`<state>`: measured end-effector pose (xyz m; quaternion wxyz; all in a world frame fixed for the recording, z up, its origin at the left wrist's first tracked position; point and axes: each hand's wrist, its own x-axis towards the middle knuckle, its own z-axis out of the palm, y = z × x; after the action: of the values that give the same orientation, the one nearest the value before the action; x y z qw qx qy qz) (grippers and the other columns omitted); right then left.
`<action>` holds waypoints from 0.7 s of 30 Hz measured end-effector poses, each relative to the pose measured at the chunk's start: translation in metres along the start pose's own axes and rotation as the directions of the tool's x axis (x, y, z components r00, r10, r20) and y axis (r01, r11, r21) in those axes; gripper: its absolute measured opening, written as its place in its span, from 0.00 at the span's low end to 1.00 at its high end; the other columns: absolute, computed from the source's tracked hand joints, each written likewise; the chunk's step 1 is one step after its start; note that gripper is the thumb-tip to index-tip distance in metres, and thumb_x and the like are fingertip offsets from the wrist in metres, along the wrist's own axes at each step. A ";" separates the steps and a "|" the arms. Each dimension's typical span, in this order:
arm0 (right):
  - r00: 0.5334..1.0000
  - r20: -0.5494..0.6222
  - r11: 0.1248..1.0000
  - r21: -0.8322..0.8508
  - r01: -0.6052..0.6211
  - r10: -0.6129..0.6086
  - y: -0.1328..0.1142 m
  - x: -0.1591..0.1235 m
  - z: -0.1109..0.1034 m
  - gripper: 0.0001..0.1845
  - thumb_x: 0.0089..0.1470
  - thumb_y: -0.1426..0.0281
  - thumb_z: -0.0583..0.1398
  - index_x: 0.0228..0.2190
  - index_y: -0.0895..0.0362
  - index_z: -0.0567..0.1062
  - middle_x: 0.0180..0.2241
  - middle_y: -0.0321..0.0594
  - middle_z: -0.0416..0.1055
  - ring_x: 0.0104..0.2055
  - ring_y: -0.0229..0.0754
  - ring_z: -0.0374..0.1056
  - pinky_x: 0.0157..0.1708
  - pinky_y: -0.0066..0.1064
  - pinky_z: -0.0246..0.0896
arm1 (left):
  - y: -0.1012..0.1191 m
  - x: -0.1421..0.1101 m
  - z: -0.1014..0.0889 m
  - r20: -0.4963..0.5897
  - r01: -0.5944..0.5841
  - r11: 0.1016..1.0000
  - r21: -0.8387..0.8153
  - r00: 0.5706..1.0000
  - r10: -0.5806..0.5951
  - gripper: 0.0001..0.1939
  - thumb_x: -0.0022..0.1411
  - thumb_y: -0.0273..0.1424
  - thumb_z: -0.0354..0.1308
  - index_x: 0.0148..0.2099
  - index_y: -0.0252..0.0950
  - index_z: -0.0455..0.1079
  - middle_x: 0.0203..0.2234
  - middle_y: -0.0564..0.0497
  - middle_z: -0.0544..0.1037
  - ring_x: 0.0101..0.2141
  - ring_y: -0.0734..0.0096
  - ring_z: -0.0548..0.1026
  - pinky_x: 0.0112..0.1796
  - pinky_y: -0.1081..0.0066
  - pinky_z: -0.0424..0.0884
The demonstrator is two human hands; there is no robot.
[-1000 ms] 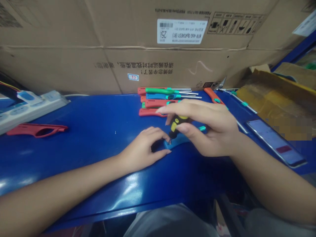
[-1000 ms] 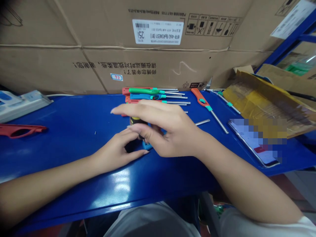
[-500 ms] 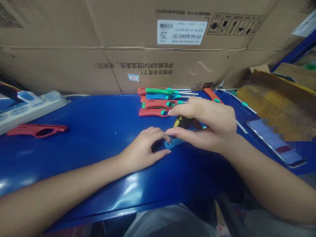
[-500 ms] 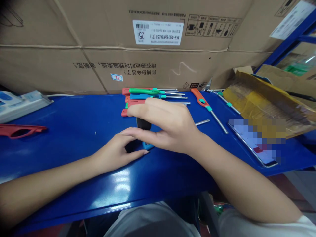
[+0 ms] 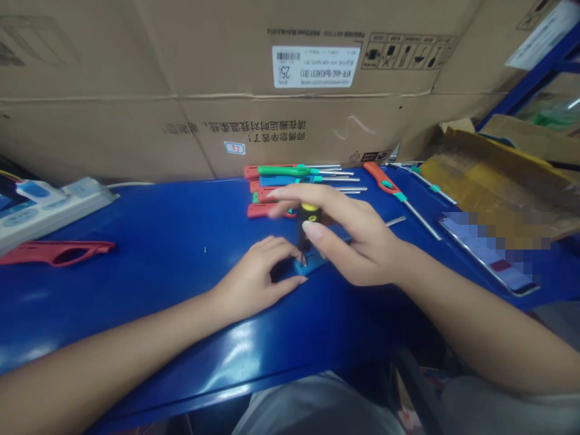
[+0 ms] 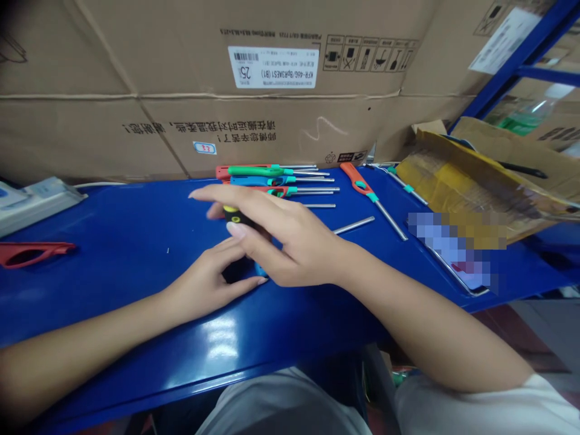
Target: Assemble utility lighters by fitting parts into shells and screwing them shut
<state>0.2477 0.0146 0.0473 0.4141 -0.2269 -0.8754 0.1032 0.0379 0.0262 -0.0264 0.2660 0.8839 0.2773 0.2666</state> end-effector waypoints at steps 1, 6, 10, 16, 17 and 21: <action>1.000 0.016 0.999 0.049 -0.011 0.011 0.000 0.000 0.000 0.18 0.69 0.73 0.53 0.58 0.58 0.68 0.55 0.44 0.75 0.54 0.39 0.74 0.55 0.33 0.70 | 0.000 0.000 0.000 0.003 -0.001 1.000 0.001 1.000 0.001 0.10 0.66 0.35 0.64 0.48 0.39 0.73 0.45 0.50 0.80 0.48 0.60 0.76 0.52 0.59 0.70; 0.989 -0.126 0.988 -0.142 0.065 -0.083 0.005 -0.003 0.001 0.15 0.60 0.63 0.66 0.46 0.56 0.76 0.42 0.36 0.81 0.44 0.37 0.78 0.48 0.25 0.71 | 0.000 0.000 0.001 -0.002 0.005 1.000 0.025 1.000 -0.005 0.11 0.66 0.36 0.64 0.49 0.40 0.73 0.44 0.50 0.80 0.48 0.60 0.76 0.52 0.58 0.70; 0.997 -0.073 0.999 -0.050 0.011 -0.014 0.007 -0.003 0.000 0.17 0.68 0.65 0.57 0.55 0.57 0.73 0.45 0.41 0.79 0.46 0.39 0.77 0.48 0.29 0.72 | 0.003 0.000 -0.001 -0.004 0.021 1.000 -0.004 1.000 -0.021 0.09 0.65 0.35 0.65 0.46 0.39 0.72 0.43 0.51 0.79 0.46 0.63 0.76 0.52 0.60 0.70; 0.992 -0.048 0.993 0.031 -0.114 0.115 0.010 0.002 -0.006 0.15 0.64 0.64 0.62 0.50 0.56 0.76 0.48 0.42 0.79 0.48 0.40 0.77 0.47 0.29 0.72 | 0.005 0.001 -0.001 0.002 0.034 0.999 -0.029 0.999 -0.034 0.08 0.64 0.32 0.66 0.45 0.39 0.71 0.42 0.52 0.80 0.45 0.65 0.76 0.50 0.62 0.70; 0.993 -0.092 0.996 -0.048 -0.074 0.069 0.011 0.002 -0.006 0.16 0.61 0.62 0.65 0.47 0.56 0.78 0.46 0.41 0.81 0.47 0.41 0.77 0.48 0.30 0.72 | 0.005 0.002 -0.001 0.001 0.034 0.999 -0.031 0.999 -0.034 0.09 0.64 0.31 0.66 0.45 0.39 0.71 0.42 0.52 0.80 0.45 0.65 0.76 0.50 0.62 0.70; 0.994 -0.109 0.988 -0.152 0.013 -0.030 0.012 -0.002 -0.005 0.19 0.66 0.62 0.59 0.54 0.56 0.75 0.47 0.43 0.81 0.44 0.40 0.78 0.49 0.31 0.72 | 0.006 0.002 -0.001 -0.006 0.037 0.999 -0.022 0.999 -0.037 0.08 0.64 0.32 0.66 0.44 0.38 0.71 0.41 0.51 0.80 0.45 0.63 0.76 0.50 0.61 0.71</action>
<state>0.2561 0.0242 0.0450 0.4450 -0.2534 -0.8587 0.0194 0.0414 0.0234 -0.0211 0.2798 0.8747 0.2916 0.2675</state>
